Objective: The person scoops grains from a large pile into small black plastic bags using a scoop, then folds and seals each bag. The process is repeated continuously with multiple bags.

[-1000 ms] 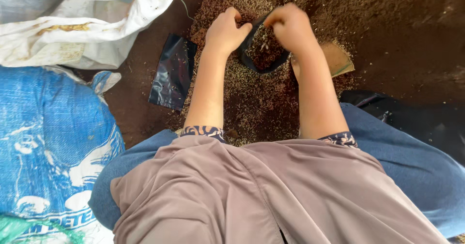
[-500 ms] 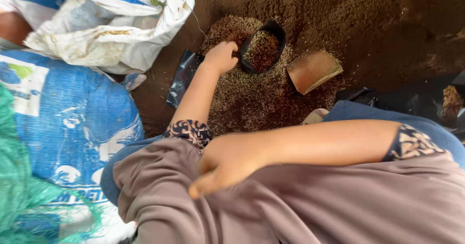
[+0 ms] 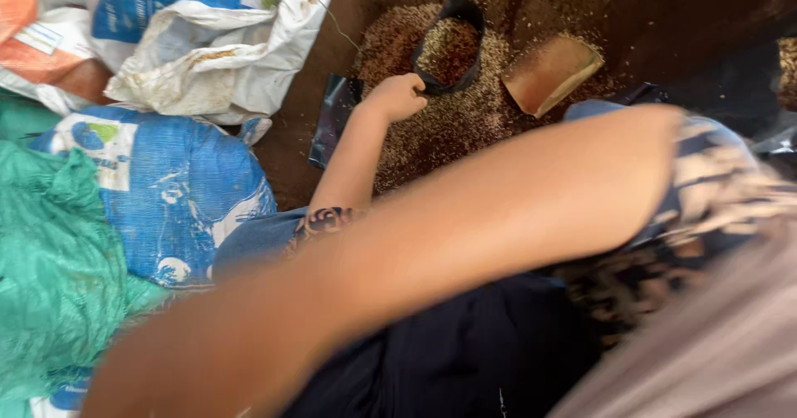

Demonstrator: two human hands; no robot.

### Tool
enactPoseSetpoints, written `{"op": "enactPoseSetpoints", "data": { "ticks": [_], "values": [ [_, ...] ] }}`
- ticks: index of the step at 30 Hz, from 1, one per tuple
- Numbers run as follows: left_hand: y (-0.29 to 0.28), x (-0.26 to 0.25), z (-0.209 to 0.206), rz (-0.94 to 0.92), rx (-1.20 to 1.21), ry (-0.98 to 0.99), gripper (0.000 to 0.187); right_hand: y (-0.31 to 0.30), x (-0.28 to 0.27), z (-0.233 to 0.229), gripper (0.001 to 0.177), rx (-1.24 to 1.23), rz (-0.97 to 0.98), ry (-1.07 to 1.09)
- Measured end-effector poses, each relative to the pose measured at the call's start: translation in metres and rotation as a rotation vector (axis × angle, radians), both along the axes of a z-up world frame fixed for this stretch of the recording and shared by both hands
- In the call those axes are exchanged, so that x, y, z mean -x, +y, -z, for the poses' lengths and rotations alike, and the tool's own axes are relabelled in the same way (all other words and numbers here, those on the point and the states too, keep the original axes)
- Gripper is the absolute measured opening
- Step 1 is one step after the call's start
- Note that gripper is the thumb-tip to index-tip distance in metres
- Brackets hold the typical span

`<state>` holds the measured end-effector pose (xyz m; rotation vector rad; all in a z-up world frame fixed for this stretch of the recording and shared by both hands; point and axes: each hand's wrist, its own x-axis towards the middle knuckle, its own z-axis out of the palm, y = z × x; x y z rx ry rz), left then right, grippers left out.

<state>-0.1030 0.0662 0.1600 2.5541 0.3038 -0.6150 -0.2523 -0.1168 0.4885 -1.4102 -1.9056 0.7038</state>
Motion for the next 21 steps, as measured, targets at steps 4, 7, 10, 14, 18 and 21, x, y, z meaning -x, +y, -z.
{"op": "enactPoseSetpoints", "data": {
  "ticks": [4,7,10,14,18,21],
  "values": [
    [0.005,-0.008,0.011,0.024,-0.054,-0.007,0.045,0.023,-0.121,0.046,0.027,-0.013,0.249,-0.076],
    [0.006,-0.028,0.027,-0.010,-0.087,-0.026,0.041,0.014,-0.239,0.097,0.028,-0.099,0.374,-0.309],
    [0.008,-0.039,0.049,-0.129,-0.096,-0.085,0.036,0.001,-0.336,0.195,0.034,0.162,0.643,-0.337],
    [0.012,-0.050,0.080,-0.266,-0.038,-0.320,0.041,-0.080,-0.401,0.395,0.047,0.195,1.197,-0.163],
    [0.014,-0.066,0.100,-0.352,-0.101,-0.530,0.056,-0.162,-0.356,0.571,0.087,0.130,2.208,0.146],
    [0.016,-0.078,0.110,-0.330,-0.082,-0.430,0.072,-0.176,-0.347,0.641,0.088,0.099,2.192,0.399]
  ]
}}
